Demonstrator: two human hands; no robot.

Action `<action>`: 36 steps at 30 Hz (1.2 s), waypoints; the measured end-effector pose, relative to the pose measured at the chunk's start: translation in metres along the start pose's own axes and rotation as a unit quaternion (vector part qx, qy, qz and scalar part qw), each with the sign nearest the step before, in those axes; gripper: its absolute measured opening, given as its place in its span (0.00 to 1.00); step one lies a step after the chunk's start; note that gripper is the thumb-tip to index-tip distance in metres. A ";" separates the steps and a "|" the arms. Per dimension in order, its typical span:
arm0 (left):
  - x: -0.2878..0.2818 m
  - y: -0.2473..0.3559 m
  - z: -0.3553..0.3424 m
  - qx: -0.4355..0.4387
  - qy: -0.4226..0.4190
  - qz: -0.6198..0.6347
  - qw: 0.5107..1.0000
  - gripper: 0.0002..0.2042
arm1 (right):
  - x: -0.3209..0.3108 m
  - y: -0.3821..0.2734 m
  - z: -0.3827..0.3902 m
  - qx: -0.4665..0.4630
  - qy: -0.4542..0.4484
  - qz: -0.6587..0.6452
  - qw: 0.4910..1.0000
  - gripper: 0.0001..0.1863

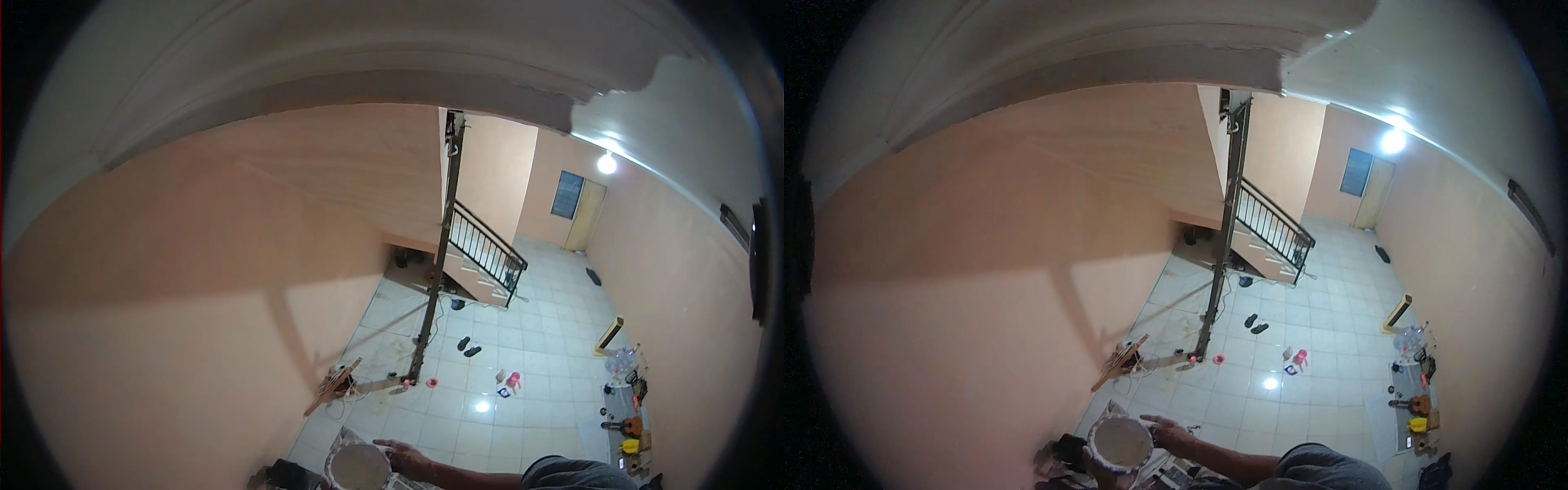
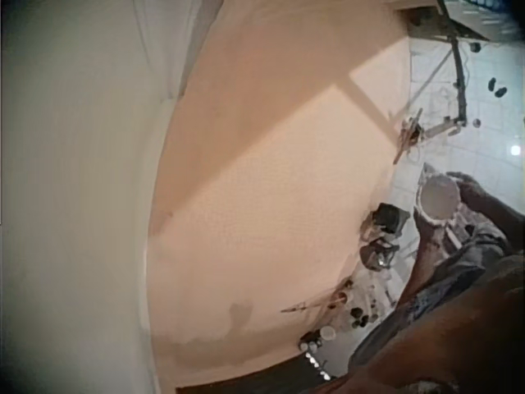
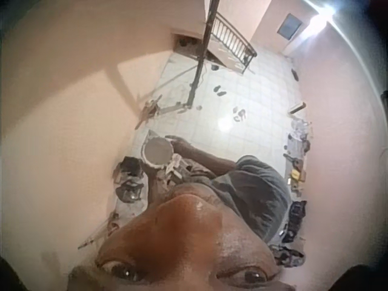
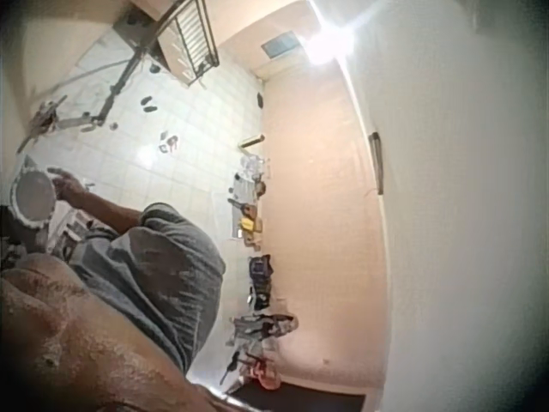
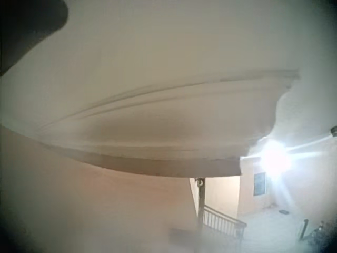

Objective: The person applies white plaster to the ceiling cornice using a putty knife and a small container. They repeatedly scoop plaster from the container and smooth it onto the decorative molding, working along the ceiling edge in a stairwell area.

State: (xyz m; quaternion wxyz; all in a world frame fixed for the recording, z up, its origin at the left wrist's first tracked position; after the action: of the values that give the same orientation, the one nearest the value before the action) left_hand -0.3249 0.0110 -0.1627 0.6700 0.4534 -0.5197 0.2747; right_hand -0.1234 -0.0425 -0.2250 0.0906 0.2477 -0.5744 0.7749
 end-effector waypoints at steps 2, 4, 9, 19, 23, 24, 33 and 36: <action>0.008 -0.002 0.006 0.001 -0.010 -0.008 1.000 0.43 | 0.019 -0.025 0.011 -0.004 0.038 -0.087 0.995 0.20; 0.016 -0.005 0.011 -0.004 -0.019 -0.016 1.000 0.43 | 0.016 -0.026 0.021 -0.050 0.039 -0.157 0.986 0.19; 0.031 -0.006 0.015 -0.011 -0.036 -0.046 0.998 0.42 | -0.040 -0.026 0.015 -0.220 -0.064 -0.339 0.912 0.16; 0.062 0.000 0.017 0.026 -0.040 -0.117 0.992 0.39 | -0.023 -0.091 0.038 -0.300 0.014 -0.307 0.903 0.23; 0.076 -0.003 0.026 0.056 -0.049 -0.127 0.989 0.38 | -0.020 -0.078 0.032 -0.313 0.013 -0.359 0.879 0.23; 0.071 0.001 0.020 0.020 -0.081 -0.149 0.985 0.42 | -0.022 -0.073 0.030 -0.311 0.012 -0.371 0.875 0.23; 0.052 0.009 -0.001 -0.041 -0.066 -0.131 0.988 0.43 | -0.025 -0.092 0.041 -0.387 -0.022 -0.386 0.837 0.20; 0.053 0.007 -0.003 -0.036 -0.053 -0.128 0.990 0.43 | -0.026 -0.101 0.046 -0.410 -0.046 -0.374 0.831 0.19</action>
State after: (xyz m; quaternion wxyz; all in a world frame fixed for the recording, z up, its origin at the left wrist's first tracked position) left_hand -0.3133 0.0110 -0.1106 0.6872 0.5054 -0.5018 0.1432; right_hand -0.0455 -0.0489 -0.1418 0.4405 0.4187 -0.7065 0.3628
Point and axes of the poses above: each hand's wrist, its own z-axis away from the middle knuckle, its own x-axis out of the palm, y = z × x, the point moved 4 cm from there along -z, towards the middle knuckle, and after that the axes turned 13 degrees about -y, right-handed, at the moved point
